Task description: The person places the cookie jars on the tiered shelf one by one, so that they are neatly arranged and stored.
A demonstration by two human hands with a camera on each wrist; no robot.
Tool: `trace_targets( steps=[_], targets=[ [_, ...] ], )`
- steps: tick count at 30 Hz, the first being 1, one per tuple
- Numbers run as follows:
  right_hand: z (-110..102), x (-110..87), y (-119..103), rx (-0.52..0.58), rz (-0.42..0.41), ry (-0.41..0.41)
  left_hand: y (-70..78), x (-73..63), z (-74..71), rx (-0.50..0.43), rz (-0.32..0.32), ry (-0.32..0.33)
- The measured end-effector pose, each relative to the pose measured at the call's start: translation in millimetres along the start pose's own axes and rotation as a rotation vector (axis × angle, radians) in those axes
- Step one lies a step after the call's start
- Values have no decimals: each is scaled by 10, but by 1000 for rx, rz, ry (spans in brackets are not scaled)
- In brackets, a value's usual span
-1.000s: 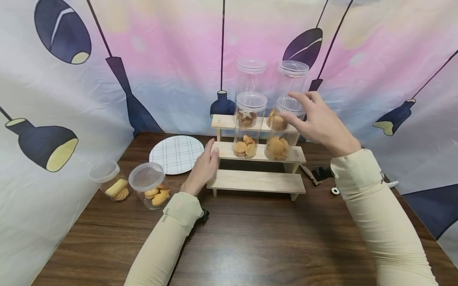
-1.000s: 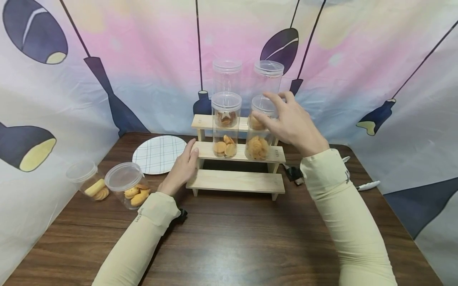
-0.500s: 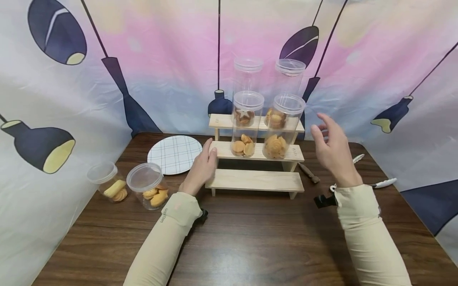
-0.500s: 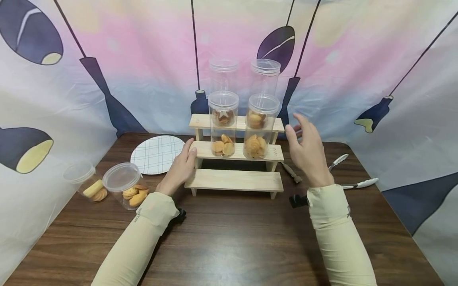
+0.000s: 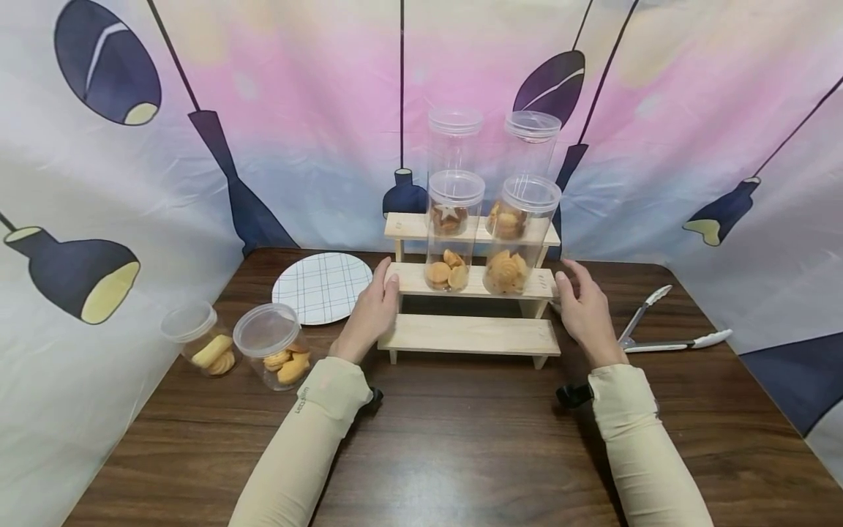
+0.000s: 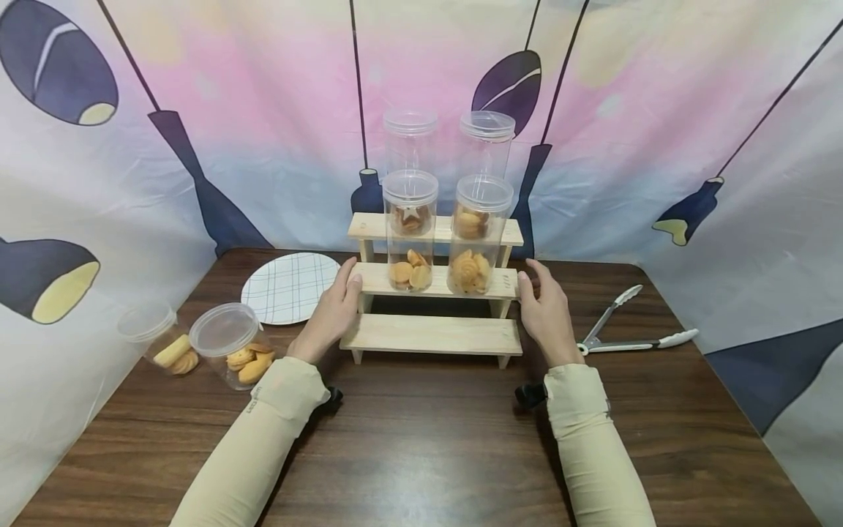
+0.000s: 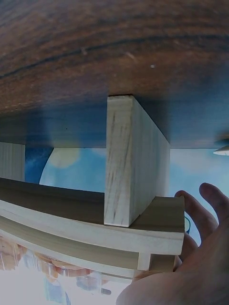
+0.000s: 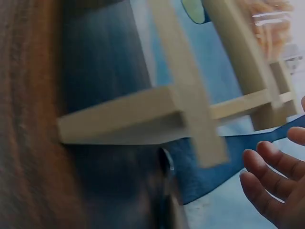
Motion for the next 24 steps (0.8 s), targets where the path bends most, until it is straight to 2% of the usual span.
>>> trace_targets(
  steps=[10,24],
  targets=[
    [149,-37,72,54,11,-45,2,-4,4,1,-3,-4],
    [207,-38,148,76,16,-28,14,-23,-12,3,12,7]
  ],
)
Point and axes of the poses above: each hand's wrist, its own x-axis towards the middle knuckle, its own z-axis out of the palm, y = z × x, the point moved 3 cm from there along x, towards the middle knuckle, and after that the axes turned 15 degrees about -z, right-handed, at the moved point
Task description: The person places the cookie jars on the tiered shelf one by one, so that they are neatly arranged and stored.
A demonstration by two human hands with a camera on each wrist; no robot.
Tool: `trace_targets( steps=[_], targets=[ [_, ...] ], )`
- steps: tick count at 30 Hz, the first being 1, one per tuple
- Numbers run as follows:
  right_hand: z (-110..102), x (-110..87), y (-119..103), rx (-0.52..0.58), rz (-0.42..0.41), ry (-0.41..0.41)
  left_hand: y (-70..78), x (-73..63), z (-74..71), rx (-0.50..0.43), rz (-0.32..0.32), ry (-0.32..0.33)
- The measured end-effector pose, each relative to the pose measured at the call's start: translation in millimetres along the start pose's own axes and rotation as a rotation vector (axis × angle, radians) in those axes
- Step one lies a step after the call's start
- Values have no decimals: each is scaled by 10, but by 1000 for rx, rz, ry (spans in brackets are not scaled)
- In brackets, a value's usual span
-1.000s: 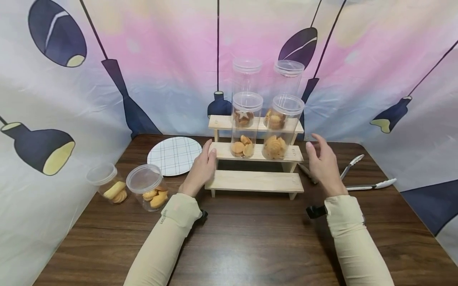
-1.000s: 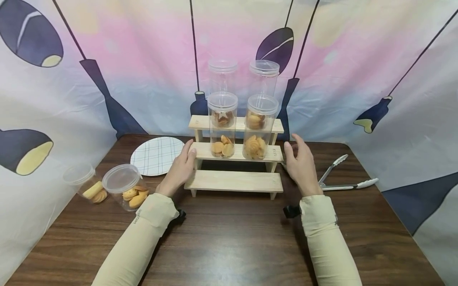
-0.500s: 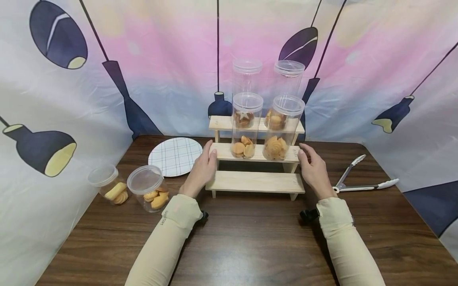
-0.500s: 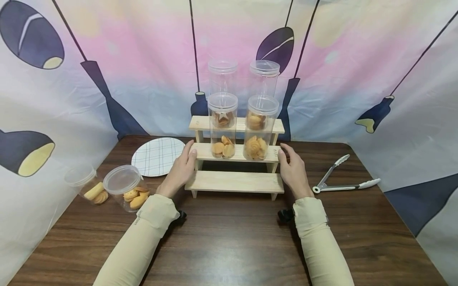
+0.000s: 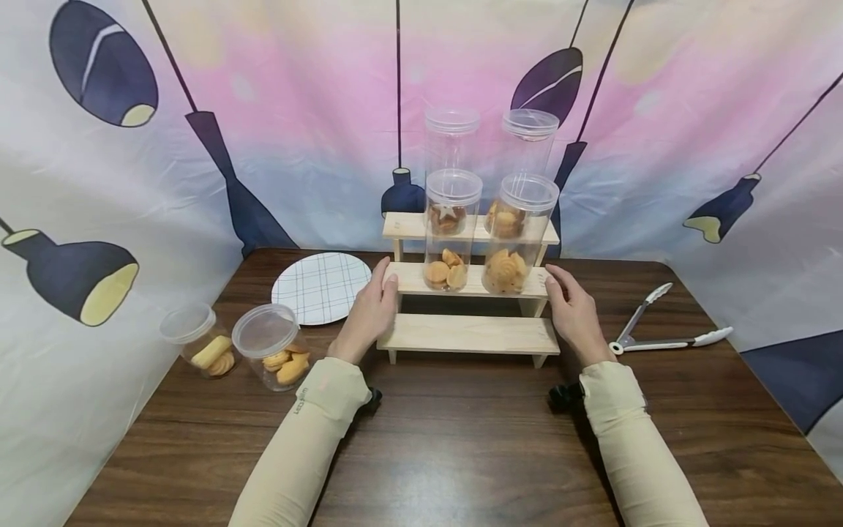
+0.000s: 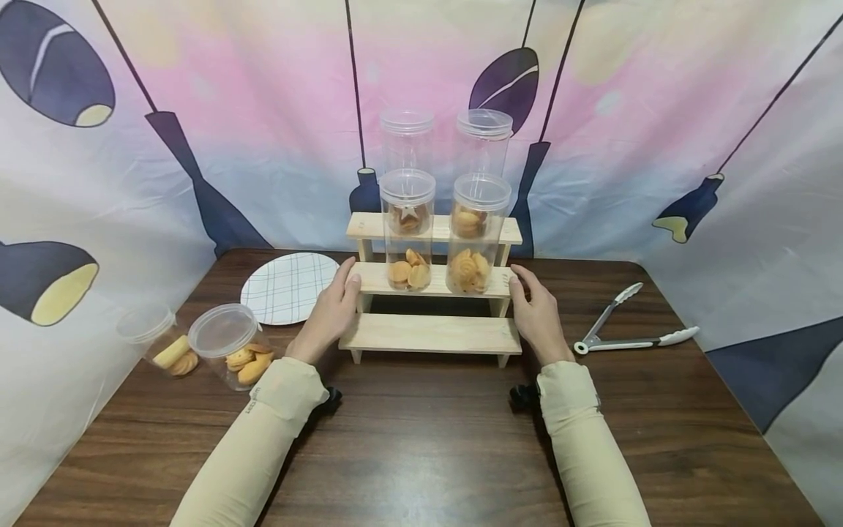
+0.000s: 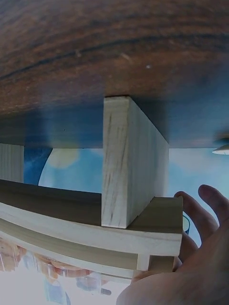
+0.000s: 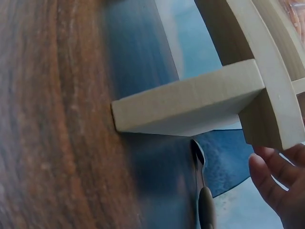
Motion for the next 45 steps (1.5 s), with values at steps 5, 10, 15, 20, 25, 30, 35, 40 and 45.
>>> trace_targets(
  steps=[5,10,15,20,25,30,35,40,45],
  targets=[
    [-4,-13,8,-9,14,-10,11,-7,-6,10,-6,6],
    [3,-18,3,-12,11,-19,25,-12,-49,48,-9,22],
    [1,-17,-3,-5,20,-30,118,-38,-150,79,54,66],
    [-3,-18,-13,0,36,-32,351,-220,-386,88,139,133],
    [0,-33,-10,2,52,-31,509,-497,-687,178,234,217],
    [-6,-28,-16,-1,51,-39,482,-725,-1026,264,329,296],
    [-19,-41,-2,-1,57,-44,326,-879,-1325,385,304,293],
    [-15,-28,2,-4,50,-38,76,-923,-1573,514,167,201],
    [-5,-23,-11,-3,46,-38,-167,-951,-1684,546,108,151]
  ],
)
Point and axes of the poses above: each hand's wrist, its own x-axis towards the middle knuckle, its own z-axis out of the palm, y = z × x, the point moved 3 cm from there along x, towards the middle knuckle, and after that the axes turned 15 degrees about -z, right-handed, at the moved point
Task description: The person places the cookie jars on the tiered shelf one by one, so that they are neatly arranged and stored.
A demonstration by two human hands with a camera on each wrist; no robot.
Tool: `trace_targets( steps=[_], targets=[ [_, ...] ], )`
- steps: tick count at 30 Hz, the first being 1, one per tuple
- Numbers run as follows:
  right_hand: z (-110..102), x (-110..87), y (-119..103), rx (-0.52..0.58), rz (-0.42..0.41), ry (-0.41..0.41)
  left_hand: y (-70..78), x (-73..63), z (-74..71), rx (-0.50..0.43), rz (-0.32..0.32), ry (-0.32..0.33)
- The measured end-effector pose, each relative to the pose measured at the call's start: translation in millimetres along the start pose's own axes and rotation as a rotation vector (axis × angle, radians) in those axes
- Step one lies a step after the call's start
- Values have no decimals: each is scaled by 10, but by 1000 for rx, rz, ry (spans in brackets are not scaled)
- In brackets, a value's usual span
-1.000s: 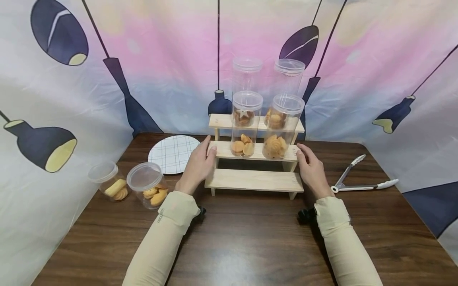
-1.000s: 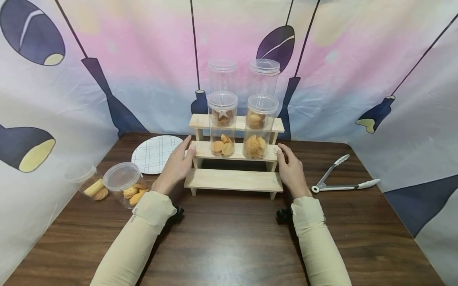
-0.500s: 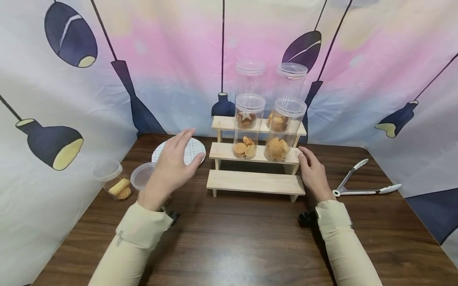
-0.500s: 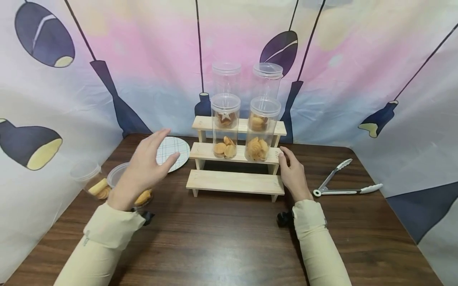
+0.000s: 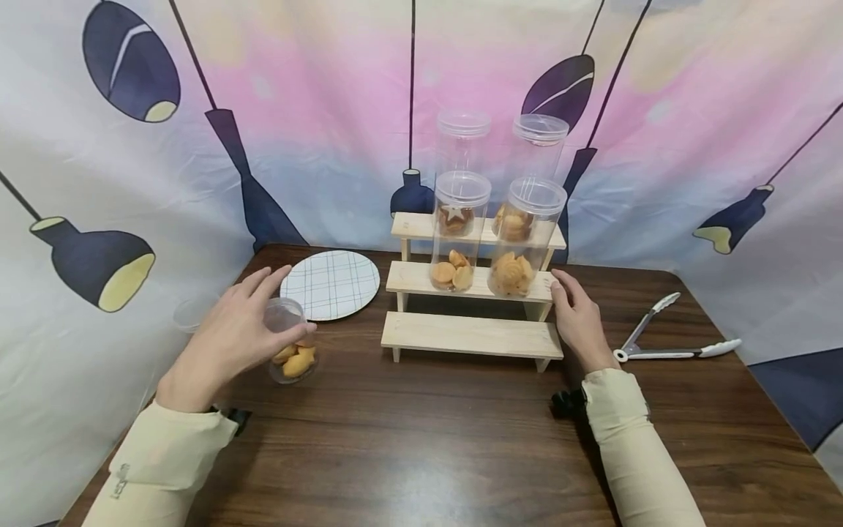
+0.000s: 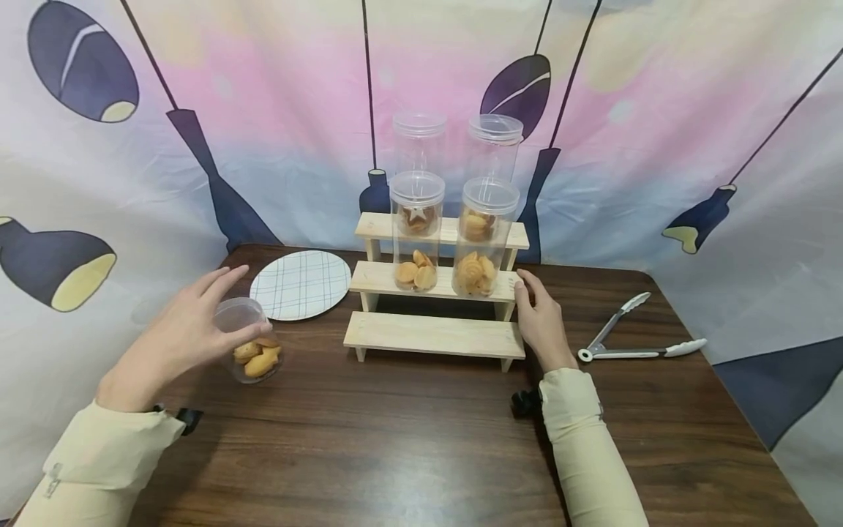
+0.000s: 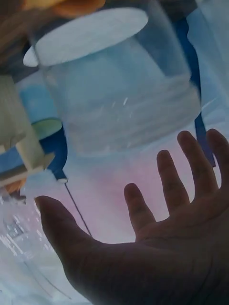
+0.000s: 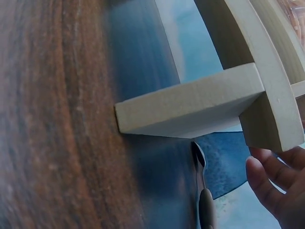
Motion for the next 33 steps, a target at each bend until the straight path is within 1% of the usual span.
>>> trace_targets(
  steps=[2,6,9,12,21,33],
  targets=[
    [-7,-2,0,1,-3,4,-41,-23,28,2,-4,-13],
    [-15,-4,7,2,-6,9,-64,-32,79,30,-2,-38],
    [-8,-2,12,6,-8,8,-78,-27,105,64,21,-31],
    [-3,1,16,11,-6,10,-103,-28,121,83,27,-29],
    [14,-2,24,13,-2,-13,-194,-41,186,77,11,-66],
    [14,-3,13,15,-1,-1,-197,-14,186,63,23,-62]
  ],
)
Point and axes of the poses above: each hand's wrist, its own x-axis towards the middle knuckle, its own z-axis out of the palm, y = z × x, the point moved 3 cm from there along x, towards the middle knuckle, and after that the axes turned 15 degrees about -z, right-handed, at the moved point
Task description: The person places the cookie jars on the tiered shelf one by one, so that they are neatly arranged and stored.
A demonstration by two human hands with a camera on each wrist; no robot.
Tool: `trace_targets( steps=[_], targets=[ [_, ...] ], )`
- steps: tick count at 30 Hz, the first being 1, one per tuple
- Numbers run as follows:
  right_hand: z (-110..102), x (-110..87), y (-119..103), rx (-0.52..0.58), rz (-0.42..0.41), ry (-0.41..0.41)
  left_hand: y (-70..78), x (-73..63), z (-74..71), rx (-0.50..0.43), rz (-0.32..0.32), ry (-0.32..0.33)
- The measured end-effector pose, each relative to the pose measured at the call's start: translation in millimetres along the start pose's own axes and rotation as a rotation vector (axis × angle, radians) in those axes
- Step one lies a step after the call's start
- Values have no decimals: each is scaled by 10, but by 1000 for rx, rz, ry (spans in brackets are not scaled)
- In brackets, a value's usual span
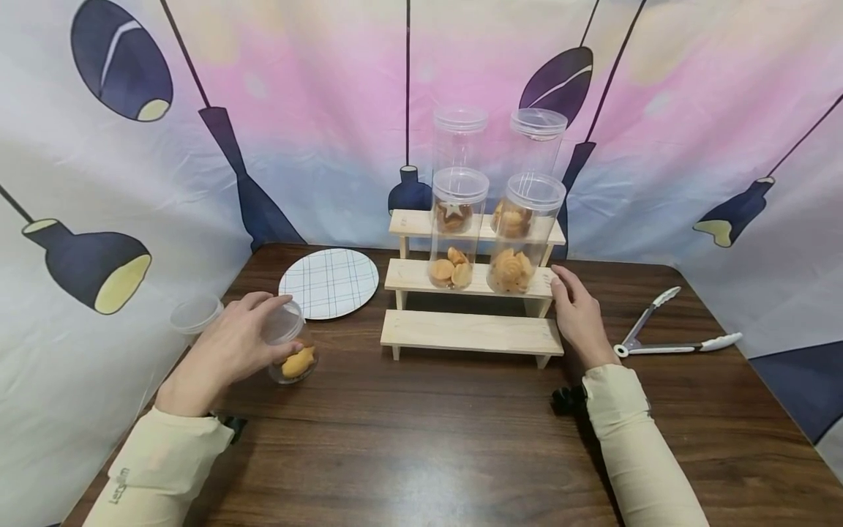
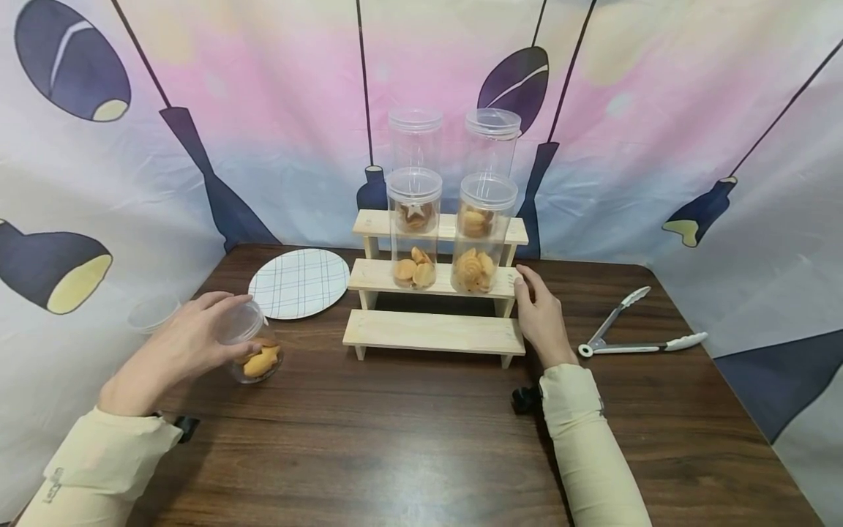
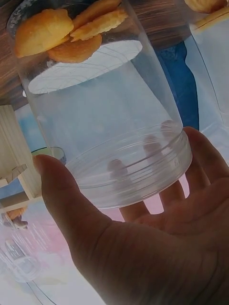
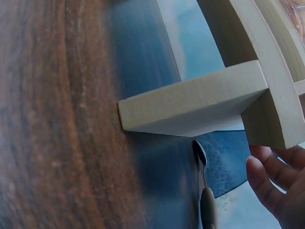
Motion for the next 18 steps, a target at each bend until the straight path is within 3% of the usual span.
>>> trace_targets(
  steps=[8,18],
  targets=[
    [0,-1,13,19,8,-3,-2,0,-2,-19,-23,-21],
    [-2,0,5,35,-2,-1,21,-10,-15,-64,-16,36]
  ],
)
Point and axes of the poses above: each hand's wrist, its own x-axis towards the middle knuckle, its own z-axis out of the palm, y = z × x, the point moved 3 cm from there along x, towards the middle knuckle, and after that the axes turned 15 degrees about -z, right-handed, at the moved point
